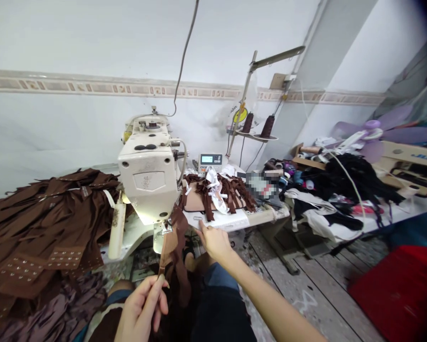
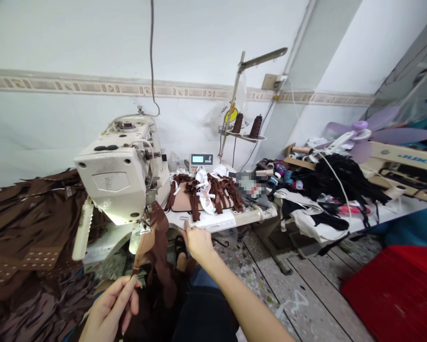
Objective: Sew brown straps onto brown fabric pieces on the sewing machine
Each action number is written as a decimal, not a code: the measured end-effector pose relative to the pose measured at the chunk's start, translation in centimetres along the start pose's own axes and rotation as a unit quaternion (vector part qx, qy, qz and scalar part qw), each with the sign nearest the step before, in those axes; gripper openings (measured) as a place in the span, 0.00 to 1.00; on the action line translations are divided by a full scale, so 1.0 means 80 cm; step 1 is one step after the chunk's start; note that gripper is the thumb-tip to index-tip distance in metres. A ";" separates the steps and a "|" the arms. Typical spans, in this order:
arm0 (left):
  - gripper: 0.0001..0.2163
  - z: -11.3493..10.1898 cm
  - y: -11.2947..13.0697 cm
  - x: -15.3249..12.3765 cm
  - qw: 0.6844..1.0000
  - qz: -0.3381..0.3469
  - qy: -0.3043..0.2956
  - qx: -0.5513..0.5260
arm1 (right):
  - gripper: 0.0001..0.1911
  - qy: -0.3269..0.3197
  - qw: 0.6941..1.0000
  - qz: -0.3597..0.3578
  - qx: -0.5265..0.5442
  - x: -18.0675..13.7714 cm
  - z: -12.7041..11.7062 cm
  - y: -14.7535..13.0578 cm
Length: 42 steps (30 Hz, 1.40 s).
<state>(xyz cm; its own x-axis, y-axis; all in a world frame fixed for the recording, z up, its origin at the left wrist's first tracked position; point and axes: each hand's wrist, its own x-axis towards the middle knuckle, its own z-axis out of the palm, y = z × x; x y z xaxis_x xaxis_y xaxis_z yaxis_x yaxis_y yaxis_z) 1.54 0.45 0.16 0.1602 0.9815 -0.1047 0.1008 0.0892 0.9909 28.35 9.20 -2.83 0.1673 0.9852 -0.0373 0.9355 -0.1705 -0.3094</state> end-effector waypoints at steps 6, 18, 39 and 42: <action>0.25 0.002 0.001 0.002 1.000 0.003 -0.009 0.005 | 0.29 -0.009 0.997 -0.005 -0.080 0.030 -0.010 -0.028; 0.27 -0.002 -0.015 0.010 0.999 -0.013 -0.038 -0.008 | 0.40 -0.014 0.992 0.035 -0.118 0.020 -0.018 0.001; 0.26 -0.002 -0.021 0.013 0.998 -0.012 -0.066 0.006 | 0.34 -0.001 0.990 0.004 -0.138 -0.013 0.010 0.031; 0.25 -0.001 -0.021 0.013 0.998 -0.013 -0.064 0.007 | 0.36 0.017 0.990 -0.018 -0.139 0.000 0.012 0.030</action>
<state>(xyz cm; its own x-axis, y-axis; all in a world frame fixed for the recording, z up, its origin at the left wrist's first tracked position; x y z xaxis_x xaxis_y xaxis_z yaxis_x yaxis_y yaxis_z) 1.42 1.30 -1.58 0.2810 0.9492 -0.1415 0.1211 0.1111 0.9864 30.26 8.82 -4.49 0.1383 0.9904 0.0018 0.9898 -0.1381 -0.0354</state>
